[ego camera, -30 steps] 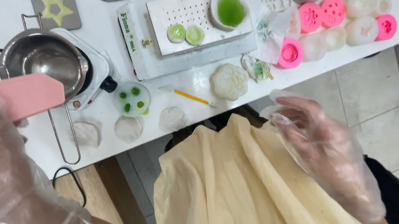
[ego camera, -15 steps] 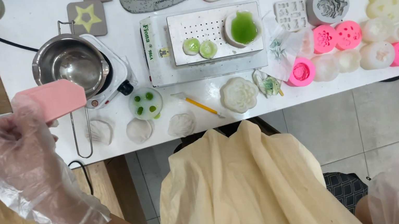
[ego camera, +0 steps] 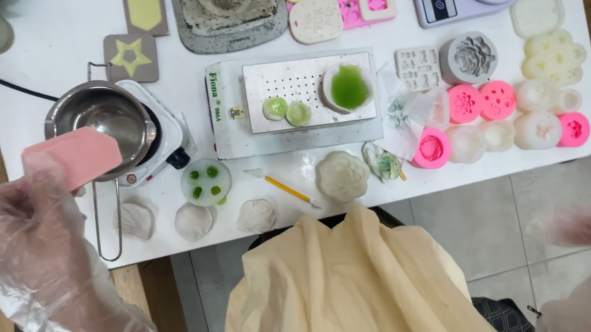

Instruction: The user is melting wax and preparing molds for candle making at a workbench.

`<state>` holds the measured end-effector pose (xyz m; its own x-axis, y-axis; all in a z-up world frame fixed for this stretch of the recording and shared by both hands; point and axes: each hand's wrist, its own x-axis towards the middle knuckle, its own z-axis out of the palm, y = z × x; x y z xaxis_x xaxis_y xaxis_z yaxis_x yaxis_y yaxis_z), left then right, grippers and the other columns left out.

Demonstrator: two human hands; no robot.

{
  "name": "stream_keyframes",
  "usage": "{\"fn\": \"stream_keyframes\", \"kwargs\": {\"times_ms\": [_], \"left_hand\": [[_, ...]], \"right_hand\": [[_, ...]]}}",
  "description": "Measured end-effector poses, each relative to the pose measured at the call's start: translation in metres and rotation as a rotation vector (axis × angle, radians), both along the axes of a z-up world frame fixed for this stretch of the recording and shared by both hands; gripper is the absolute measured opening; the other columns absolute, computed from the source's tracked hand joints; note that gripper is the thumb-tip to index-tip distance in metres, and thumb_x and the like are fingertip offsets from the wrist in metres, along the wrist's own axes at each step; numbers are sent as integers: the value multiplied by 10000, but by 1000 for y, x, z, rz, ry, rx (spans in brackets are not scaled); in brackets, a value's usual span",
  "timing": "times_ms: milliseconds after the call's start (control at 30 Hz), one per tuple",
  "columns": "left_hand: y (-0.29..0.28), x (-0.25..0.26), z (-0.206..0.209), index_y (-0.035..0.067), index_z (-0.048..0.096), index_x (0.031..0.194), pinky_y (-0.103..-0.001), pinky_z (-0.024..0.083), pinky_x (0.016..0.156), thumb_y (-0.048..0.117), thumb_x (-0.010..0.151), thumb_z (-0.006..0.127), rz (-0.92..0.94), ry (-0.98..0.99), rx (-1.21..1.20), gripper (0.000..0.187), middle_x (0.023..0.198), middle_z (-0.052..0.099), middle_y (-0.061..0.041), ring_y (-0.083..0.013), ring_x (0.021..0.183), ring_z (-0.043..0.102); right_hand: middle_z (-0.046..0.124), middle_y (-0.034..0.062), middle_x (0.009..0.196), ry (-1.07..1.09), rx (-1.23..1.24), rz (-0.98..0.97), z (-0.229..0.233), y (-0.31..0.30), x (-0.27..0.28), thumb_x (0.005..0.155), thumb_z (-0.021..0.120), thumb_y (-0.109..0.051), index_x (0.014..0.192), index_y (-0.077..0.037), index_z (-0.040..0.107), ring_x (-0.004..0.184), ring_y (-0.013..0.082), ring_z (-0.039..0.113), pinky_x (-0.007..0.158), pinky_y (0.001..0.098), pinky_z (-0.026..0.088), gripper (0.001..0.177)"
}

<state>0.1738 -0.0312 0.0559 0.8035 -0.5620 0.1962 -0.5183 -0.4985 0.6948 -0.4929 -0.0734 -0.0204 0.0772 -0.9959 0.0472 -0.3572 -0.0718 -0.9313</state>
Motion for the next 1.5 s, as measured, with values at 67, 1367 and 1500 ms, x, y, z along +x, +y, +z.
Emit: {"fn": "stream_keyframes", "kwargs": {"times_ms": [67, 1367, 1500], "left_hand": [[-5, -11, 8, -4, 629, 891, -235, 496, 530, 413, 1067, 781, 30, 50, -31, 478, 740, 624, -68, -101, 622, 594], [110, -151, -87, -3, 652, 1286, -391, 604, 561, 202, 940, 705, 226, 1000, 123, 406, 1082, 774, -265, -242, 591, 683], [190, -110, -147, 29, 610, 1337, -459, 645, 607, 136, 867, 652, 316, 1363, 70, 484, 1138, 753, -288, -322, 678, 747]], "right_hand": [[695, 104, 1151, -11, 4, 3, 40, 13, 116, 1049, 584, -210, 1522, -53, 470, 1060, 153, 740, 975, 319, 624, 511], [701, 199, 1114, -487, 578, 176, -141, -353, 314, 980, 614, -63, 1426, 77, 417, 834, 289, 756, 654, 301, 637, 508], [686, 168, 1027, -560, 611, 116, -244, -402, 324, 976, 668, -21, 1323, 122, 512, 776, 257, 729, 680, 326, 670, 405]]}}
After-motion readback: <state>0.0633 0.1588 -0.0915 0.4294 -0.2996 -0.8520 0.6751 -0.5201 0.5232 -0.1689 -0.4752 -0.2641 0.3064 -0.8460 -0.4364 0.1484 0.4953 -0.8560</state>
